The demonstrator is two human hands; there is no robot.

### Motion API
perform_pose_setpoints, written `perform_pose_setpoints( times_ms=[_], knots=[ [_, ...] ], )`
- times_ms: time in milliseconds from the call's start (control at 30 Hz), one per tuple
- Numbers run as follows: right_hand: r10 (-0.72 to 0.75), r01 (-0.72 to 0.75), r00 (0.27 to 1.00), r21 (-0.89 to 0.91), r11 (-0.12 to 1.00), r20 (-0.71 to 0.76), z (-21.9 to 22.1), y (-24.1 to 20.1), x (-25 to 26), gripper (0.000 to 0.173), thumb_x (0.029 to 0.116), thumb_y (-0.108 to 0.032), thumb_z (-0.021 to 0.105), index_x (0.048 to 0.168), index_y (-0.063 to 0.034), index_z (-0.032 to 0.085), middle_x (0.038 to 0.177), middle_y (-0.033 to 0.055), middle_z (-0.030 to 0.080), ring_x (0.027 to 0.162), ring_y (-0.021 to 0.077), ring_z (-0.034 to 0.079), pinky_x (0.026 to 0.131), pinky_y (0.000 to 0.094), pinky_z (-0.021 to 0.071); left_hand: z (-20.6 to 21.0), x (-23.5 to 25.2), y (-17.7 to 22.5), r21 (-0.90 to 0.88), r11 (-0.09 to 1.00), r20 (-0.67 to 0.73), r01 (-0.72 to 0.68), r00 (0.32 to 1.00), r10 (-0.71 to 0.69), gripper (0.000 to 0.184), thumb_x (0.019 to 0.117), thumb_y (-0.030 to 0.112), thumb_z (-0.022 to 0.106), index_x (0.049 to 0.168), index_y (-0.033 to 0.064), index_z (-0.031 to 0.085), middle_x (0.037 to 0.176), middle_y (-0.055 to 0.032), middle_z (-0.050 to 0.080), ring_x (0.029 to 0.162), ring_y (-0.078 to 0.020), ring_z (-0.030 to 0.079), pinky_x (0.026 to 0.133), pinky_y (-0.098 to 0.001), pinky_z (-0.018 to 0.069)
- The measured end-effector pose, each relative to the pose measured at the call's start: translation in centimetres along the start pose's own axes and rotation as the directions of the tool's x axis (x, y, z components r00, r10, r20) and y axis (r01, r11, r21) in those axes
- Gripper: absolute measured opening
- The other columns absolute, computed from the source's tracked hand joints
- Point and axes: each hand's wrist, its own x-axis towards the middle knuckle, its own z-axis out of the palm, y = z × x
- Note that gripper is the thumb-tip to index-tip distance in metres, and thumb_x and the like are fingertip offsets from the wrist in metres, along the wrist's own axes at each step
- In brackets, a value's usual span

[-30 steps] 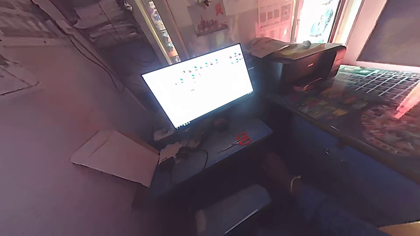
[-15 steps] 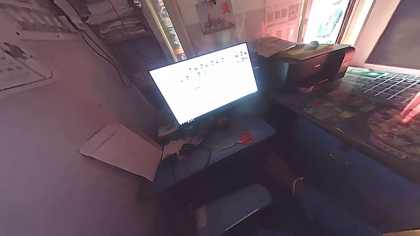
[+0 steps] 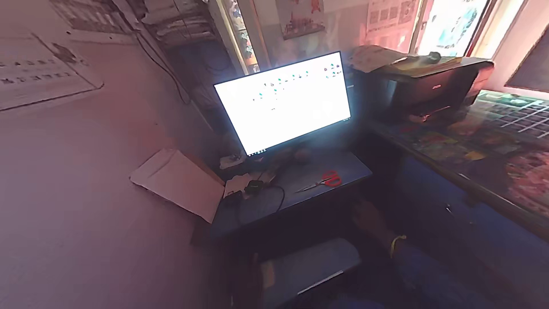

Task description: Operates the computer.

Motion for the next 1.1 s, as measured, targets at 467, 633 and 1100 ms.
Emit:
perform_pose_setpoints(
  times_ms=[467,633,1100],
  knots=[
    [-0.095,0.092,0.994,-0.052,0.994,-0.061,0.8,1.1,0.3,0.048,0.1,-0.036,0.055,0.144,-0.0182,0.06,0.158,0.0163,0.043,0.146,0.0307,0.042,0.118,0.0442,0.0401,1.1,0.6,-0.8,0.034,0.997,0.029,0.073,0.997,-0.074,0.064,0.1057,0.047,0.047,0.147,-0.0021,0.049,0.142,-0.0291,0.056,0.133,-0.0438,0.055,0.111,-0.0599,0.0427],
    [-0.097,0.095,0.994,-0.045,0.994,-0.053,1.2,1.4,0.3,0.048,0.0999,-0.038,0.055,0.144,-0.0208,0.06,0.159,0.015,0.043,0.146,0.0305,0.043,0.117,0.0449,0.0416,1.1,0.6,-0.8,0.029,0.996,0.029,0.08,0.996,-0.081,0.063,0.1048,0.048,0.049,0.146,0.0001,0.051,0.142,-0.0274,0.056,0.132,-0.0425,0.055,0.11,-0.0589,0.0446],
    [-0.113,0.113,0.99,-0.014,0.994,-0.083,0.7,0.9,-0.2,0.046,0.1014,-0.038,0.053,0.146,-0.0267,0.058,0.157,0.0121,0.046,0.143,0.0281,0.047,0.114,0.0449,0.0447,1.3,0.4,-1.0,0.005,1.0,-0.006,0.031,1.0,-0.031,0.064,0.1055,0.048,0.045,0.147,-0.0004,0.049,0.143,-0.0282,0.055,0.133,-0.0432,0.055,0.11,-0.0595,0.0441]
  ],
)
